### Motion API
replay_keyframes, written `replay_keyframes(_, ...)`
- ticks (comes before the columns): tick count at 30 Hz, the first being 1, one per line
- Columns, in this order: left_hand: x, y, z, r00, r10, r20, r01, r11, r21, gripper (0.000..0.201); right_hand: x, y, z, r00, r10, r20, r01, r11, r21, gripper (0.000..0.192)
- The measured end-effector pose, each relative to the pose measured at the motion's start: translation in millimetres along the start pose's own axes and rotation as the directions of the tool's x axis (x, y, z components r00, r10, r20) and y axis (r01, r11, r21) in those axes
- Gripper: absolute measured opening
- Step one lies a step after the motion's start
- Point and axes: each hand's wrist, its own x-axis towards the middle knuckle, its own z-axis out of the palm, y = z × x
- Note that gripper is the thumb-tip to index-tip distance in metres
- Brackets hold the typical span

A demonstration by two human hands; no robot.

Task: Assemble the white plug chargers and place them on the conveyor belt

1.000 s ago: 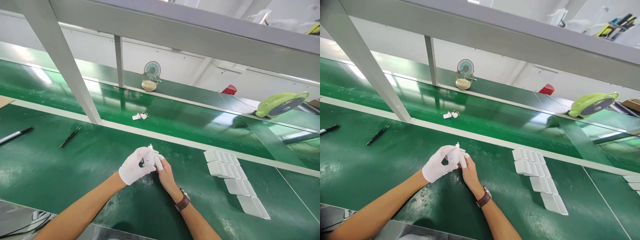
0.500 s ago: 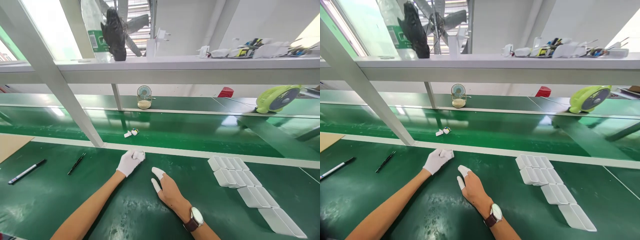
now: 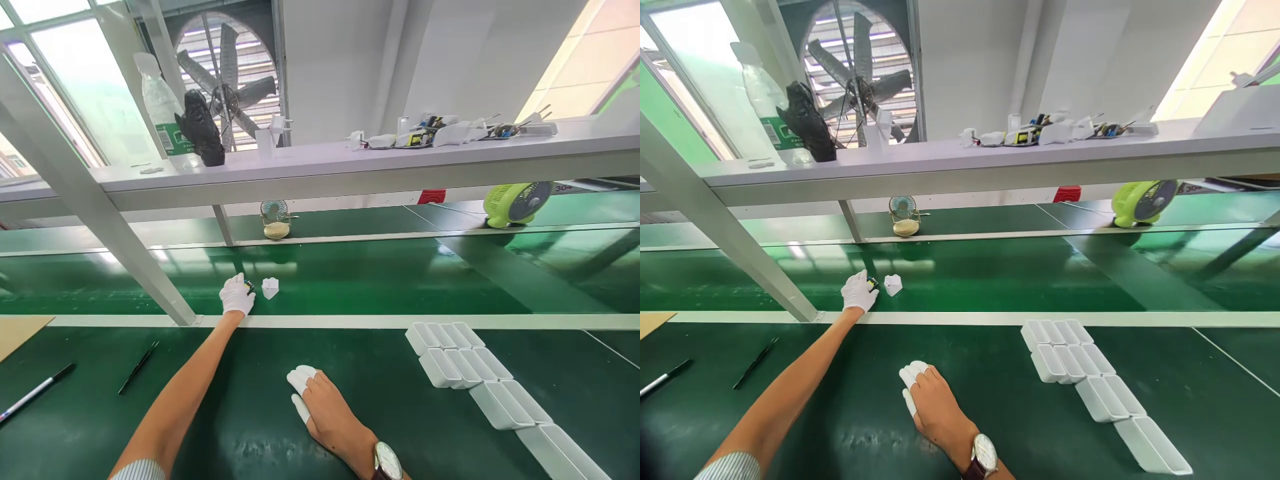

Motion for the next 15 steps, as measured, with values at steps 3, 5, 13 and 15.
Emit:
replay_keyframes(3,6.6,-20.5,-22.8,0.997,-0.036,0.063,0.033,0.998,0.054,0.049,-1.2,0.7,0.9,1.000,0.003,0.010,-0.003,1.000,0.001,0.039)
replay_keyframes(5,7.3,-28.4,-36.9,0.992,-0.033,0.125,0.025,0.997,0.067,0.034,-1.3,2.0,0.3,1.000,-0.006,0.013,0.006,1.000,0.000,0.038)
replay_keyframes(13,-69.2,-26.6,-56.5,0.979,0.060,0.195,-0.050,0.997,-0.055,0.024,11.6,-20.0,-28.3,0.990,-0.081,-0.112,0.093,0.990,0.103,0.033)
replay_keyframes(15,-97.9,-21.8,-51.1,0.975,0.097,0.201,-0.076,0.991,-0.113,0.017,24.2,-40.0,-50.1,0.984,-0.117,-0.137,0.137,0.980,0.144,0.027)
